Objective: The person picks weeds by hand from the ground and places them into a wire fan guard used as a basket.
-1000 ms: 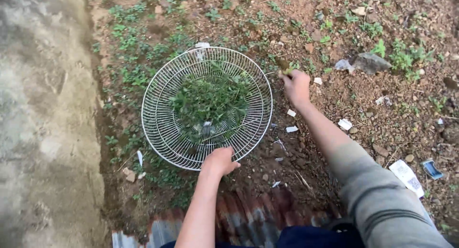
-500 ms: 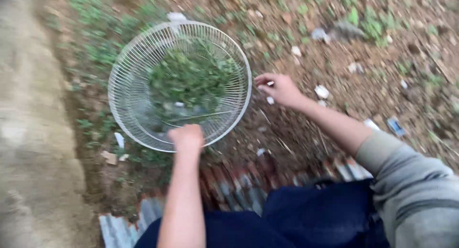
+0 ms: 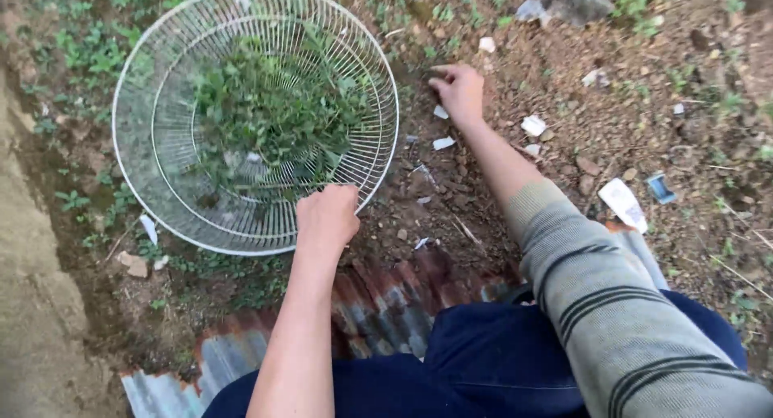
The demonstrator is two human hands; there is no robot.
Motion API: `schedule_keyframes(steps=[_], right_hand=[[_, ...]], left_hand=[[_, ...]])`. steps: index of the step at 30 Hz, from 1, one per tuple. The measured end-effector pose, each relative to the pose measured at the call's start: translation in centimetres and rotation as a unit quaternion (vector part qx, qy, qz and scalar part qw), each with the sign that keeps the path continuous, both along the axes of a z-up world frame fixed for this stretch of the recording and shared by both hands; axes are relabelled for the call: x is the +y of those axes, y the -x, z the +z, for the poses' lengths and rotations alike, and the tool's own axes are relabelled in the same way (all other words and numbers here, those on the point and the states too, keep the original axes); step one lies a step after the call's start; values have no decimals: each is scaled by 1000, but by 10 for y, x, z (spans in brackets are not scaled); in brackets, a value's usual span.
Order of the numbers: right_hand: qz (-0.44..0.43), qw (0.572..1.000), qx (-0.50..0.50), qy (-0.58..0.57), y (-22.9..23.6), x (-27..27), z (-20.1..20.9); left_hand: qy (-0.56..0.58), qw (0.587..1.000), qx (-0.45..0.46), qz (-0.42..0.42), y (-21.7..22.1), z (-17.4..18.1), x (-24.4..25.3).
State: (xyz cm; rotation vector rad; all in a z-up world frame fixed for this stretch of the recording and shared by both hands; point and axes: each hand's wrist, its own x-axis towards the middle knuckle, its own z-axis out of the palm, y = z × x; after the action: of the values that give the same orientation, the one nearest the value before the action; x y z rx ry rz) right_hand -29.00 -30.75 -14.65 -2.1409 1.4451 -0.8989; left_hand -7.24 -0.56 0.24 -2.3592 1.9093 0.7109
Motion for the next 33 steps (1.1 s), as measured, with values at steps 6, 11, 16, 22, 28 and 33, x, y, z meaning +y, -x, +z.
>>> schedule_keyframes(steps=[6, 11, 16, 22, 28, 33], right_hand=[[49, 996, -68, 27, -24, 22, 23], [168, 986, -20, 11, -38, 65, 55], [180, 982, 43, 24, -39, 67, 35], [155, 987, 12, -48, -66, 72, 50], [232, 971, 61, 4, -78, 73, 40], [184, 971, 132, -72, -85, 61, 72]], left_hand=[[-100, 986, -77, 108, -49, -19, 9], [-141, 976, -96, 132, -44, -3, 4], [-146, 978, -80, 123, -41, 0, 3], [-128, 982, -66, 125, -40, -7, -1], [-137, 981, -50, 129, -39, -5, -1], [-122, 982, -36, 143, -42, -14, -4]])
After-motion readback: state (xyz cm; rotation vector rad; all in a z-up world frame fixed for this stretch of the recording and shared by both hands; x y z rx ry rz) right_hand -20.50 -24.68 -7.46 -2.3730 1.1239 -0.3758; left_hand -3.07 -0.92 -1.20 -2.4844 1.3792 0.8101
